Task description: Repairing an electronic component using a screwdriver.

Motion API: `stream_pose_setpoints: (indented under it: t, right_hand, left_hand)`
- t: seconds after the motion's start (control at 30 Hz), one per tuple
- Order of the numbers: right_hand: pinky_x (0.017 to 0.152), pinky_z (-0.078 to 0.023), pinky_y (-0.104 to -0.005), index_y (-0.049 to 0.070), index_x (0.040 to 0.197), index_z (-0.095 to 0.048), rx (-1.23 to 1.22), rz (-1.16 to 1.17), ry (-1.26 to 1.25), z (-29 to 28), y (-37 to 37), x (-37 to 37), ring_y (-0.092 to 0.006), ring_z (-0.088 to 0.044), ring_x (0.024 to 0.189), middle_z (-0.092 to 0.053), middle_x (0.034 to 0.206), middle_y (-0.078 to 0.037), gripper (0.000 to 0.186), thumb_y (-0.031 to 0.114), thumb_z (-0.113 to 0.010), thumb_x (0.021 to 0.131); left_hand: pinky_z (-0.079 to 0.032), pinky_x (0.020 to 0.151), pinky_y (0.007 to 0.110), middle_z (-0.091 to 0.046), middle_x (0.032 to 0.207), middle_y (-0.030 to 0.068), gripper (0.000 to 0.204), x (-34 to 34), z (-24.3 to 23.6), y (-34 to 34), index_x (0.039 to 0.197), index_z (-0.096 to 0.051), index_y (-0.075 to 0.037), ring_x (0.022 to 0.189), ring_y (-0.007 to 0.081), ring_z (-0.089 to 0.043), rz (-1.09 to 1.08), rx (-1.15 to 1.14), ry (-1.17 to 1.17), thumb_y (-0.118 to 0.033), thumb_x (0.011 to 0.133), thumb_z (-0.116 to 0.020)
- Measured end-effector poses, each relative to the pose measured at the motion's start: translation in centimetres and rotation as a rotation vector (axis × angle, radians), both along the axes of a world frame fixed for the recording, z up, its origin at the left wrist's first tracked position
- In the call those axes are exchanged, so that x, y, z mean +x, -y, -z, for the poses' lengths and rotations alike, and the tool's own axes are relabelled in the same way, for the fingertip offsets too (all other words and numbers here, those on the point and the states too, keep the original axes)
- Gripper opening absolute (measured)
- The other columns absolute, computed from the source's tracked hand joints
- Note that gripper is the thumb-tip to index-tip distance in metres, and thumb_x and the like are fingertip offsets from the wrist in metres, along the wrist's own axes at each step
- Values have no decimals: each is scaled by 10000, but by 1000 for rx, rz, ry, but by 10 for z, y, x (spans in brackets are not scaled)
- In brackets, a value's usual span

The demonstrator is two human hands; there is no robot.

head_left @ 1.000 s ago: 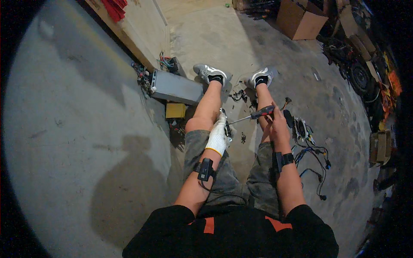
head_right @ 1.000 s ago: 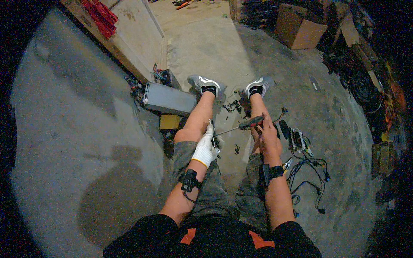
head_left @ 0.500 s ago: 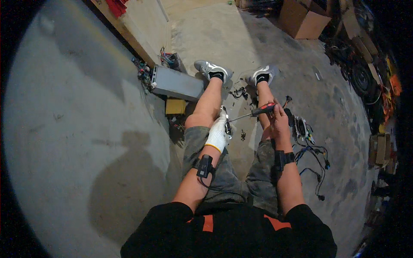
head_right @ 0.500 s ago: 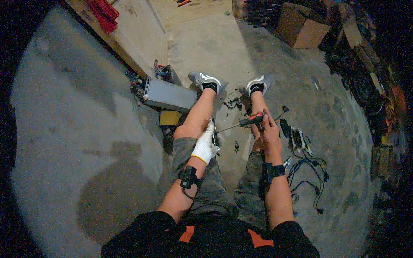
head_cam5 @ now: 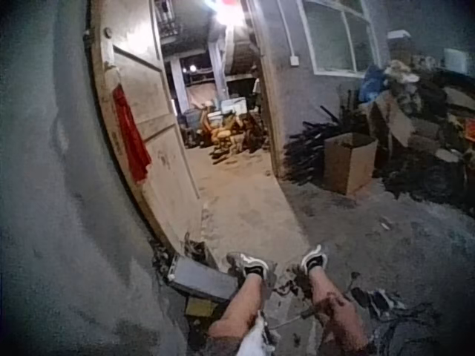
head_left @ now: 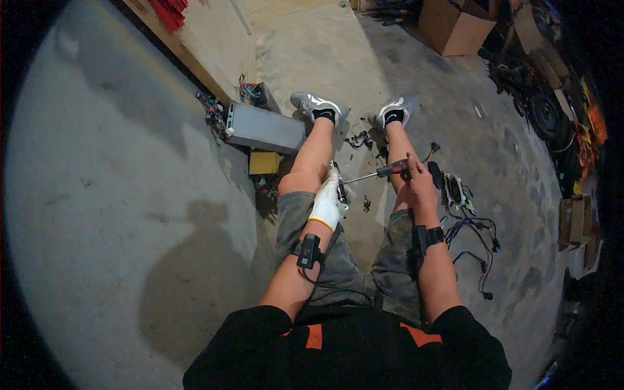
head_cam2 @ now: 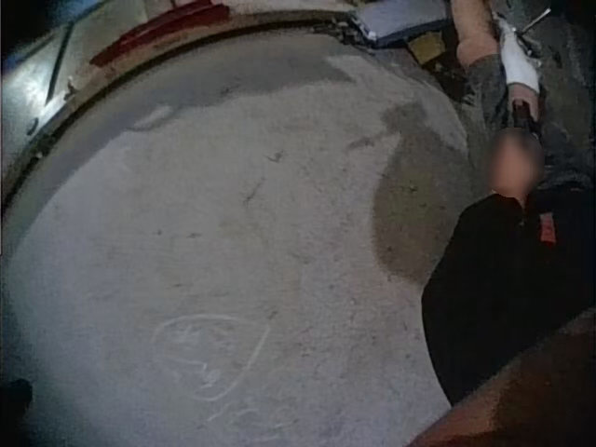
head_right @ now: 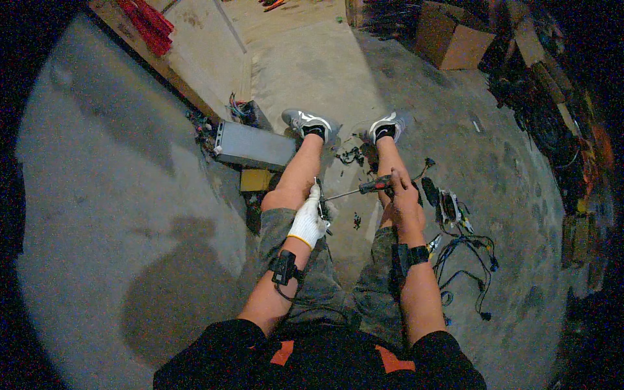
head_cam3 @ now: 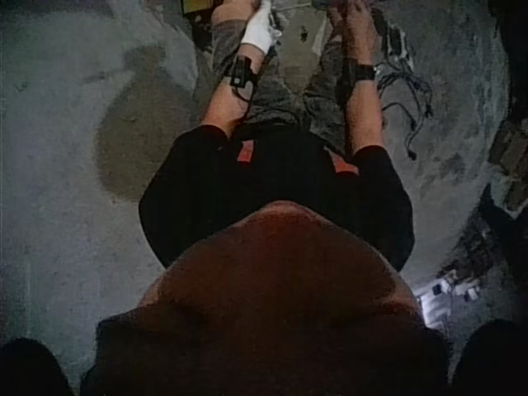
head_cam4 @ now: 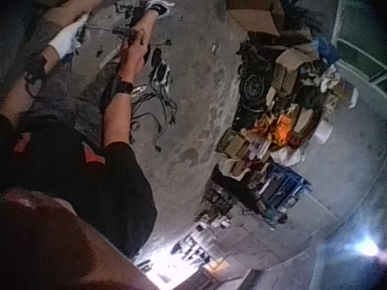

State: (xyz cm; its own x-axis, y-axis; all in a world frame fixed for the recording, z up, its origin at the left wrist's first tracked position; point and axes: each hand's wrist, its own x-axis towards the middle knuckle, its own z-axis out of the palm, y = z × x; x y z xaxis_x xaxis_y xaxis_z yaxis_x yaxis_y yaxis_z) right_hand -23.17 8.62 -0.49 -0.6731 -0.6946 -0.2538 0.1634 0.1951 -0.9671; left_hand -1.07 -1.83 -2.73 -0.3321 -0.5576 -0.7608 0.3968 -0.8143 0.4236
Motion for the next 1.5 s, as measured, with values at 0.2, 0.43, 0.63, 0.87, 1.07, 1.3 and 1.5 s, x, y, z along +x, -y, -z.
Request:
stream_pose_setpoints:
  t: [0.2, 0.43, 0.63, 0.87, 1.07, 1.3, 1.5]
  right_hand:
    - [914, -460, -297, -2, 1311, -578, -279, 109, 406, -4, -2, 9, -196, -595, 1044, -636, 1206, -123, 428, 295, -552, 1005]
    - [891, -502, -317, -5, 1382, -496, -95, -36, 50, 14, -2, -11, -181, -597, 1050, -610, 1235, -136, 469, 276, -543, 1010]
    - [889, -498, -312, -5, 1341, -542, -209, -22, 150, 5, -2, -1, -185, -602, 1068, -628, 1211, -138, 441, 286, -545, 1010]
    - [896, -481, -292, 40, 1316, -584, -230, 14, 75, 20, -3, -9, -186, -600, 1078, -634, 1224, -119, 384, 266, -546, 1007]
    - [850, -512, -297, 38, 1317, -581, 33, -24, -196, -1, 0, 0, -179, -602, 1052, -642, 1213, -96, 373, 238, -550, 1005]
    - [828, -522, -262, 21, 1327, -563, -68, -39, -25, -14, 0, 8, -170, -596, 1080, -640, 1215, -84, 363, 177, -550, 1000]
    - [833, -527, -292, 66, 1382, -532, -230, -59, -222, 36, -3, -20, -161, -626, 991, -627, 1187, -79, 419, 272, -529, 1017]
  left_hand:
    - [-451, 474, 318, -568, 659, -13, 319, -3, -7, -3, 837, -622, -203, 503, 148, -520, 37, -10, 76, -514, 898, -655]
    - [-448, 475, 323, -565, 671, -17, 310, -4, -12, -5, 850, -623, -218, 509, 141, -517, 31, -16, 89, -523, 883, -671]
    - [-457, 454, 312, -549, 647, 2, 332, -3, -8, -4, 853, -598, -187, 490, 152, -515, 25, -31, 55, -512, 910, -636]
    - [-479, 439, 319, -544, 620, 19, 335, -5, 0, 1, 862, -584, -156, 472, 169, -520, -6, 34, -23, -482, 925, -626]
    - [-501, 463, 324, -556, 651, 13, 331, 1, 2, 2, 851, -594, -152, 482, 169, -521, -22, 43, -21, -473, 916, -645]
    - [-505, 451, 320, -547, 638, 26, 359, 1, -8, -3, 831, -573, -141, 483, 172, -529, -4, -4, 46, -483, 905, -654]
    - [-456, 406, 314, -522, 569, 26, 381, -10, -5, -2, 792, -543, -152, 435, 168, -507, -38, 77, -51, -501, 920, -625]
